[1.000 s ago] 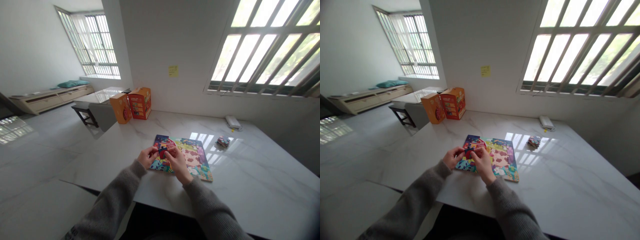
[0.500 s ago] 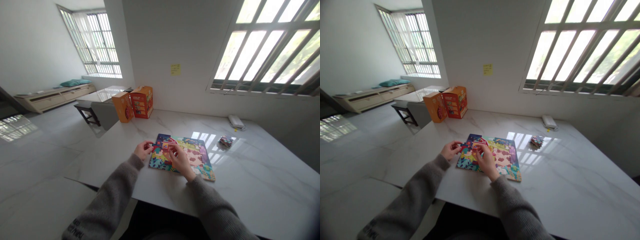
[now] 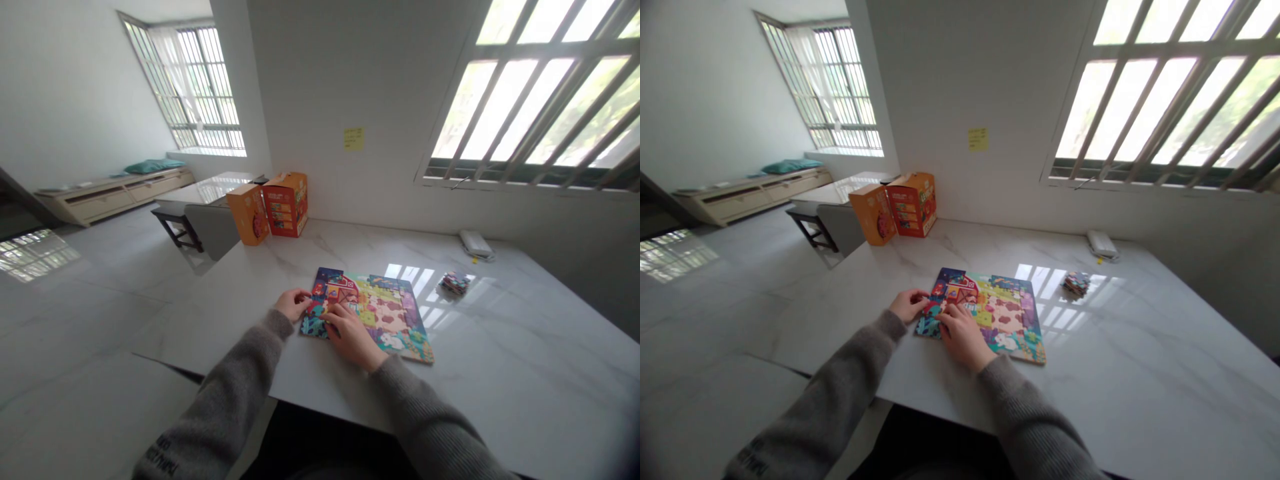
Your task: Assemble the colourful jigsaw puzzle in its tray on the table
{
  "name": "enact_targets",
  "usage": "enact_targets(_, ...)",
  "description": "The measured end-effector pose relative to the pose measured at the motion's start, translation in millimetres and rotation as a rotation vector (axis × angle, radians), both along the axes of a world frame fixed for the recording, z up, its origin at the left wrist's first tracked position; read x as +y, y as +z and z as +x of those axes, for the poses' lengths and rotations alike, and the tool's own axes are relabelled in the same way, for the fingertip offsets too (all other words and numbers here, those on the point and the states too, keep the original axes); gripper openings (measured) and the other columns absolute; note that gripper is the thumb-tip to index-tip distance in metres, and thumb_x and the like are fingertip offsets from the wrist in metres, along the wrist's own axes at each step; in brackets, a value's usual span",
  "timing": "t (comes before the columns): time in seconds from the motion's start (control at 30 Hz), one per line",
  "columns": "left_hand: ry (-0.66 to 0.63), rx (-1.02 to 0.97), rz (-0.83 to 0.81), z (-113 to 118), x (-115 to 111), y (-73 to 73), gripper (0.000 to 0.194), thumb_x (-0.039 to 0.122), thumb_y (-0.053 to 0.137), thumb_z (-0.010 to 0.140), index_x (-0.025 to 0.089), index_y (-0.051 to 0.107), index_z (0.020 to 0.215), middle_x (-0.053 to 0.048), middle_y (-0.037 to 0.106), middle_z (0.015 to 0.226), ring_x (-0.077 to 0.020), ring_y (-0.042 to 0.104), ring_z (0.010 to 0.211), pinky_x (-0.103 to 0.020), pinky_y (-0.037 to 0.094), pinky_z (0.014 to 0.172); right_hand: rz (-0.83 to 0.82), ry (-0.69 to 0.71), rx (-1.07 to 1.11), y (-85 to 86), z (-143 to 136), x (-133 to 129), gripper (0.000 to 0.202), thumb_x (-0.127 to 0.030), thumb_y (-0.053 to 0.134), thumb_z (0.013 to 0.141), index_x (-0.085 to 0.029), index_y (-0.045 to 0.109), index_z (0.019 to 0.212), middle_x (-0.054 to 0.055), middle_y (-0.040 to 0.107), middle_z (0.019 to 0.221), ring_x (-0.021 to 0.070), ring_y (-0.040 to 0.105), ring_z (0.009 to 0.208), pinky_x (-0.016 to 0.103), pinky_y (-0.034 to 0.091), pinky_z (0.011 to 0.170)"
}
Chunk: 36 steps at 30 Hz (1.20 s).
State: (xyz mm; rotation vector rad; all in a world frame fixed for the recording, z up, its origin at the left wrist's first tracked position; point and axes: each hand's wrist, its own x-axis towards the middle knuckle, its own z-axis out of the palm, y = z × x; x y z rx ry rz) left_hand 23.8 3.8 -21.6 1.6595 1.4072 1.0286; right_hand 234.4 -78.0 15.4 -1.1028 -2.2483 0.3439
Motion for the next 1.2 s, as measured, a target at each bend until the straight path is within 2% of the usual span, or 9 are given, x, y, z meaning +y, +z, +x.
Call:
enact_targets(0.17, 0.015, 0.123, 0.051, -0.9, -0.7, -3.4, 0.027, 0.033, 0.070, 0.074, 0.014, 0.076, 0.092, -0.004, 0.069, 0.071, -0.0154, 0.058, 0.060, -0.027, 0.047, 0.059, 0.031, 0.006, -0.126, -0.4, -0.1, -3.3, 0.036, -0.016, 0.055, 0.092, -0.028, 0.065, 0.125, 0.008, 0.062, 0.117, 0.0256, 0.052, 0.112, 0.043, 0.043, 0.100)
enact_targets(0.37, 0.026, 0.250, 0.082, 1.6, -6.2, 1.3, 0.027, 0.029, 0.069, 0.074, 0.016, 0.074, 0.098, -0.003, 0.070, 0.074, -0.0140, 0.057, 0.058, -0.026, 0.046, 0.059, 0.043, -0.022, -0.178, 0.4, -2.0, -5.4, 0.045, -0.016, 0.053, 0.093, -0.028, 0.056, 0.136, 0.008, 0.061, 0.125, 0.0273, 0.051, 0.114, 0.046, 0.041, 0.101)
enact_targets(0.43, 0.035, 0.271, 0.095, 2.1, -8.3, 2.7, 0.027, 0.028, 0.068, 0.074, 0.017, 0.073, 0.099, -0.002, 0.070, 0.073, -0.0131, 0.056, 0.057, -0.025, 0.046, 0.058, 0.041, -0.022, -0.189, 0.4, -2.5, -5.6, 0.043, -0.017, 0.052, 0.094, -0.028, 0.057, 0.135, 0.008, 0.061, 0.127, 0.0277, 0.050, 0.115, 0.046, 0.041, 0.100)
enact_targets(0.57, 0.027, 0.286, 0.104, 0.0, -10.4, 5.1, 0.017, 0.027, 0.066, 0.076, 0.018, 0.074, 0.088, -0.003, 0.071, 0.074, -0.0134, 0.056, 0.058, -0.025, 0.047, 0.060, 0.046, -0.011, -0.201, 0.5, -2.5, -5.6, 0.038, -0.018, 0.051, 0.095, -0.029, 0.061, 0.130, 0.007, 0.061, 0.127, 0.0280, 0.050, 0.115, 0.046, 0.041, 0.100)
enact_targets(0.67, 0.014, 0.285, 0.119, -3.1, -11.3, 7.0, 0.018, 0.024, 0.063, 0.079, 0.017, 0.074, 0.092, -0.004, 0.073, 0.081, -0.0136, 0.057, 0.060, -0.026, 0.048, 0.062, 0.051, -0.009, -0.205, 0.1, -2.0, -5.6, 0.038, -0.018, 0.052, 0.095, -0.029, 0.060, 0.130, 0.007, 0.062, 0.128, 0.0280, 0.050, 0.115, 0.047, 0.041, 0.100)
enact_targets(0.83, -0.034, 0.372, 0.265, -3.7, -15.5, 9.3, 0.020, 0.018, 0.063, 0.080, 0.019, 0.076, 0.095, -0.006, 0.072, 0.095, -0.0167, 0.058, 0.074, -0.029, 0.048, 0.072, 0.053, 0.004, -0.204, -0.5, -0.9, -3.8, 0.040, -0.017, 0.055, 0.093, -0.028, 0.059, 0.131, 0.008, 0.061, 0.127, 0.0269, 0.051, 0.117, 0.045, 0.042, 0.102)
enact_targets(1.03, -0.064, 0.477, 0.297, -3.0, -18.0, 9.9, 0.020, 0.018, 0.061, 0.083, 0.021, 0.077, 0.095, -0.006, 0.074, 0.099, -0.0220, 0.060, 0.091, -0.035, 0.046, 0.086, 0.052, 0.023, -0.139, 4.9, 1.5, 10.1, 0.037, -0.014, 0.049, 0.095, -0.023, 0.061, 0.129, 0.009, 0.062, 0.126, 0.0248, 0.053, 0.116, 0.042, 0.044, 0.101)
enact_targets(1.2, -0.065, 0.496, 0.297, -2.3, -16.9, 8.7, 0.020, 0.018, 0.060, 0.084, 0.022, 0.076, 0.095, -0.006, 0.073, 0.099, -0.0231, 0.061, 0.094, -0.036, 0.046, 0.087, 0.080, -0.036, -0.220, 7.9, 2.1, 21.6, 0.032, -0.023, 0.049, 0.097, -0.021, 0.062, 0.126, 0.011, 0.062, 0.126, 0.0292, 0.051, 0.116, 0.049, 0.042, 0.102)
